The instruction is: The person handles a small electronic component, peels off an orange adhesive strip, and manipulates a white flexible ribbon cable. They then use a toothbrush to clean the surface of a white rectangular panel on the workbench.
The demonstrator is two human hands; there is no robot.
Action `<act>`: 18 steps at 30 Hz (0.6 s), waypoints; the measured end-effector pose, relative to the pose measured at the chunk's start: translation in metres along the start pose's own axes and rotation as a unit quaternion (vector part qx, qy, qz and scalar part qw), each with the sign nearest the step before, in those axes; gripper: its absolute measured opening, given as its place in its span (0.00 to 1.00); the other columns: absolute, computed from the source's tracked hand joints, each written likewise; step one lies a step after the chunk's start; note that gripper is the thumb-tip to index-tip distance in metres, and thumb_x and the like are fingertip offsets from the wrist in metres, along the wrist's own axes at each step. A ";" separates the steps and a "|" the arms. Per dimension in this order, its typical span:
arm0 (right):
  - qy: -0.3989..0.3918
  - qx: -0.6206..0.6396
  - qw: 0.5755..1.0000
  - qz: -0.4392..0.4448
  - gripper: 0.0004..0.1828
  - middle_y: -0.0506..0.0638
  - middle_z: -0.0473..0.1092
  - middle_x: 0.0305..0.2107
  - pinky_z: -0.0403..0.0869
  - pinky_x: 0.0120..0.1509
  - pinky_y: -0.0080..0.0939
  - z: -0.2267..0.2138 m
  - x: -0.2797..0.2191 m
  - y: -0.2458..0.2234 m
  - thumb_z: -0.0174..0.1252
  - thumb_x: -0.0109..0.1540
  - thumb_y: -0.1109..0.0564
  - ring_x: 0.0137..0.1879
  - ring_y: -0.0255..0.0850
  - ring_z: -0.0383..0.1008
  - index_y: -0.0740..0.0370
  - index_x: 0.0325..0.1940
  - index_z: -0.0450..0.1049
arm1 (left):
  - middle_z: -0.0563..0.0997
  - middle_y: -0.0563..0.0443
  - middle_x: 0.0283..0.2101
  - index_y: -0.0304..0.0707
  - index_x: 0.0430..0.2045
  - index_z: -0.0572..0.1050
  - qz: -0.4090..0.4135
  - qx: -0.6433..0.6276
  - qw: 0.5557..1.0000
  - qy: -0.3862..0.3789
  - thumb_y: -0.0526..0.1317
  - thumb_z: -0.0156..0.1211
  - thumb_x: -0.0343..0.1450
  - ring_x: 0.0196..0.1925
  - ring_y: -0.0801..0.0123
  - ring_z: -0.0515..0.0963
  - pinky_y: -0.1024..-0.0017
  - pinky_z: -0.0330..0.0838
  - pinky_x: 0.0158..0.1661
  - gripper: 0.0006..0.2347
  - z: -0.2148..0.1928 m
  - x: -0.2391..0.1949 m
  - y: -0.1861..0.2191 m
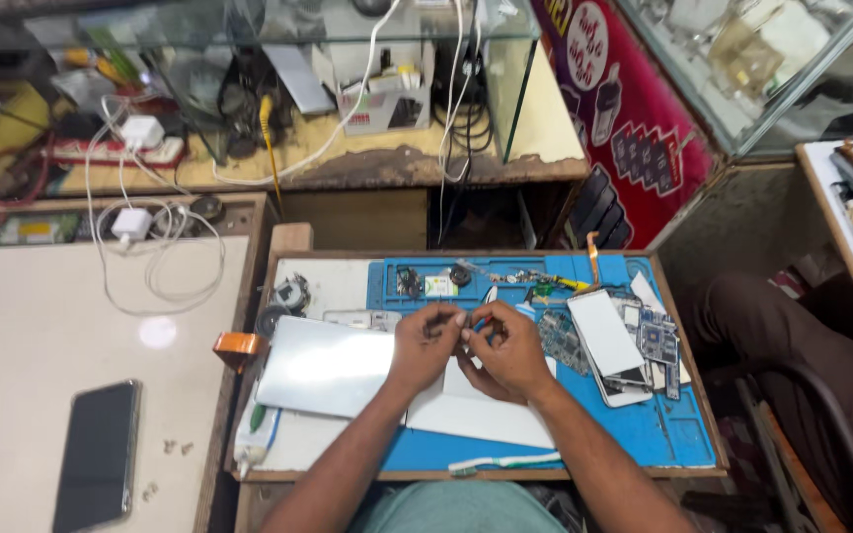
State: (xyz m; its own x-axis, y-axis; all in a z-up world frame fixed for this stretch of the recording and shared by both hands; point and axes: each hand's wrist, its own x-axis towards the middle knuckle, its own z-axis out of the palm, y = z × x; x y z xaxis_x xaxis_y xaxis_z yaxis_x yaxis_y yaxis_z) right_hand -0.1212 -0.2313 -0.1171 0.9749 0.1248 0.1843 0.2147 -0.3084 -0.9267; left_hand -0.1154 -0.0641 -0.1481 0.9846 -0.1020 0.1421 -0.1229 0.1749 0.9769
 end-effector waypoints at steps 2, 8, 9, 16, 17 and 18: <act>0.010 0.015 0.999 -0.027 0.05 0.43 0.73 0.27 0.62 0.25 0.27 0.000 -0.001 -0.003 0.66 0.59 0.63 0.25 0.23 0.62 0.63 0.37 0.77 | 0.85 0.48 0.32 0.27 0.41 0.79 0.000 0.003 1.000 0.000 0.36 0.61 0.74 0.33 0.76 0.83 0.77 0.80 0.33 0.08 0.001 -0.001 0.000; 0.022 0.056 0.998 0.022 0.05 0.44 0.74 0.26 0.61 0.25 0.27 -0.003 -0.002 -0.004 0.66 0.58 0.63 0.24 0.24 0.60 0.62 0.38 0.79 | 0.85 0.48 0.31 0.27 0.40 0.79 0.005 0.030 1.000 -0.001 0.36 0.62 0.73 0.32 0.75 0.85 0.77 0.80 0.32 0.08 0.003 -0.003 0.003; 0.024 0.059 0.998 0.012 0.05 0.44 0.74 0.26 0.62 0.26 0.27 -0.004 -0.001 -0.004 0.66 0.58 0.63 0.25 0.24 0.61 0.62 0.38 0.80 | 0.86 0.48 0.32 0.26 0.40 0.79 0.010 0.033 0.999 0.000 0.36 0.62 0.73 0.33 0.75 0.85 0.76 0.81 0.32 0.08 0.003 -0.002 0.004; 0.037 0.023 0.999 -0.029 0.04 0.44 0.75 0.28 0.61 0.24 0.28 -0.005 -0.003 -0.009 0.67 0.57 0.63 0.25 0.25 0.64 0.62 0.36 0.80 | 0.86 0.46 0.33 0.27 0.40 0.78 0.005 -0.001 1.000 -0.020 0.35 0.60 0.74 0.35 0.71 0.87 0.75 0.83 0.34 0.08 0.005 -0.001 0.008; 0.040 0.006 0.999 -0.035 0.05 0.44 0.75 0.29 0.60 0.23 0.29 -0.005 -0.002 -0.010 0.67 0.57 0.63 0.25 0.26 0.64 0.62 0.36 0.79 | 0.86 0.46 0.33 0.27 0.40 0.78 0.001 0.002 1.000 -0.018 0.35 0.61 0.74 0.35 0.71 0.87 0.74 0.83 0.34 0.08 0.005 -0.001 0.008; 0.044 0.002 0.998 -0.053 0.05 0.45 0.76 0.30 0.61 0.24 0.28 -0.005 -0.001 -0.010 0.67 0.56 0.63 0.27 0.26 0.67 0.62 0.36 0.79 | 0.86 0.46 0.33 0.27 0.40 0.78 -0.003 0.004 1.000 -0.015 0.35 0.61 0.73 0.35 0.71 0.87 0.74 0.83 0.35 0.08 0.005 -0.001 0.008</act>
State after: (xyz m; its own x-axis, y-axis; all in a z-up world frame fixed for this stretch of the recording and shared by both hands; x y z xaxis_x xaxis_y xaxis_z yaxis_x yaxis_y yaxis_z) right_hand -0.1245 -0.2329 -0.1069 0.9480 0.0734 0.3098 0.3174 -0.2931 -0.9019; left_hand -0.1184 -0.0679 -0.1393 0.9812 -0.1320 0.1409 -0.1183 0.1655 0.9791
